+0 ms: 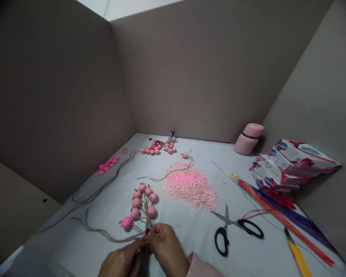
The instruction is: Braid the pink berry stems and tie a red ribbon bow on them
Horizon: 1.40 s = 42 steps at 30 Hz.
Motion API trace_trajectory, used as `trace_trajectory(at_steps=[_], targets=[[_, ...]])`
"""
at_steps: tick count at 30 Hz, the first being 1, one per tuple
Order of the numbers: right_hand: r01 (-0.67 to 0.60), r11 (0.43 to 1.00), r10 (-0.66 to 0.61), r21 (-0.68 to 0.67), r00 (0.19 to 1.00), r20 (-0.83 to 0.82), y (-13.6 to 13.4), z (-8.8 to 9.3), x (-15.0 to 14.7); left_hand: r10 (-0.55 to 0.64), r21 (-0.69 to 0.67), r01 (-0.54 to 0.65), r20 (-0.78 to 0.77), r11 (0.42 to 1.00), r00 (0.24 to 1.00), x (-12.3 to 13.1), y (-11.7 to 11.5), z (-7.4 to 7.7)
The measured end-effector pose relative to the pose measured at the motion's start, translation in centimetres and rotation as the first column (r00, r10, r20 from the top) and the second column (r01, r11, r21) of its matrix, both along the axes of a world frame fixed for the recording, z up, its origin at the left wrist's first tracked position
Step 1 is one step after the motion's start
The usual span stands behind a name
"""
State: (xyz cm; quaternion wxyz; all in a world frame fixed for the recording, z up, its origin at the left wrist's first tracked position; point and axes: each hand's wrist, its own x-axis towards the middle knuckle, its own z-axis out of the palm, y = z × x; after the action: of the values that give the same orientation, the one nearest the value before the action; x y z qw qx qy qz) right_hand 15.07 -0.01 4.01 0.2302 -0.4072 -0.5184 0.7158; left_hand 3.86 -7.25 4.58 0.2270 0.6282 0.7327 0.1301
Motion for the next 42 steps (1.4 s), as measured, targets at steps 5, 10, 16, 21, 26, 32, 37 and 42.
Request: trace_trajectory(at_steps=[5, 10, 16, 21, 26, 32, 37, 42], targets=[[-0.001, 1.0, 0.0, 0.009, 0.999, 0.032, 0.1, -0.3, 0.0, 0.041, 0.189, -0.085, 0.226, 0.978, 0.973, -2.2, 0.3, 1.3], [-0.012, 1.0, 0.011, 0.01, 0.997, 0.073, 0.0, -0.7, 0.1, 0.007, 0.164, -0.042, 0.209, 0.986, 0.978, -3.4, 1.1, 1.4], [-0.007, 1.0, 0.006, 0.012, 0.998, 0.061, 0.0, -0.8, 0.1, 0.003, 0.057, -0.005, 0.033, 0.998, 0.999, -3.0, 1.5, 1.1], [0.0, 1.0, 0.0, 0.011, 0.998, 0.064, 0.1, -0.3, -0.1, 0.035, -0.015, -0.033, 0.212, 0.999, 0.977, -3.1, 1.4, 1.7], [0.002, 1.0, -0.003, 0.014, 0.998, 0.065, 0.0, -0.3, -0.2, 0.136, -0.081, -0.111, 0.44, 0.99, 0.888, -3.0, 2.1, 1.1], [0.001, 0.999, -0.004, 0.039, 0.997, 0.076, 0.0, -0.7, -0.1, 0.138, -0.026, -0.137, 0.335, 0.99, 0.932, -2.6, 2.0, 1.4], [0.003, 0.999, -0.005, 0.038, 0.997, 0.074, 0.1, -0.4, -0.1, 0.021, 0.042, -0.029, 0.186, 0.999, 0.982, -1.9, 1.1, 1.3], [-0.003, 0.999, 0.001, 0.037, 0.998, 0.07, 0.0, -0.2, 0.0, -0.012, -0.005, 0.013, 0.113, 1.0, 0.994, -2.0, 1.0, 2.1]])
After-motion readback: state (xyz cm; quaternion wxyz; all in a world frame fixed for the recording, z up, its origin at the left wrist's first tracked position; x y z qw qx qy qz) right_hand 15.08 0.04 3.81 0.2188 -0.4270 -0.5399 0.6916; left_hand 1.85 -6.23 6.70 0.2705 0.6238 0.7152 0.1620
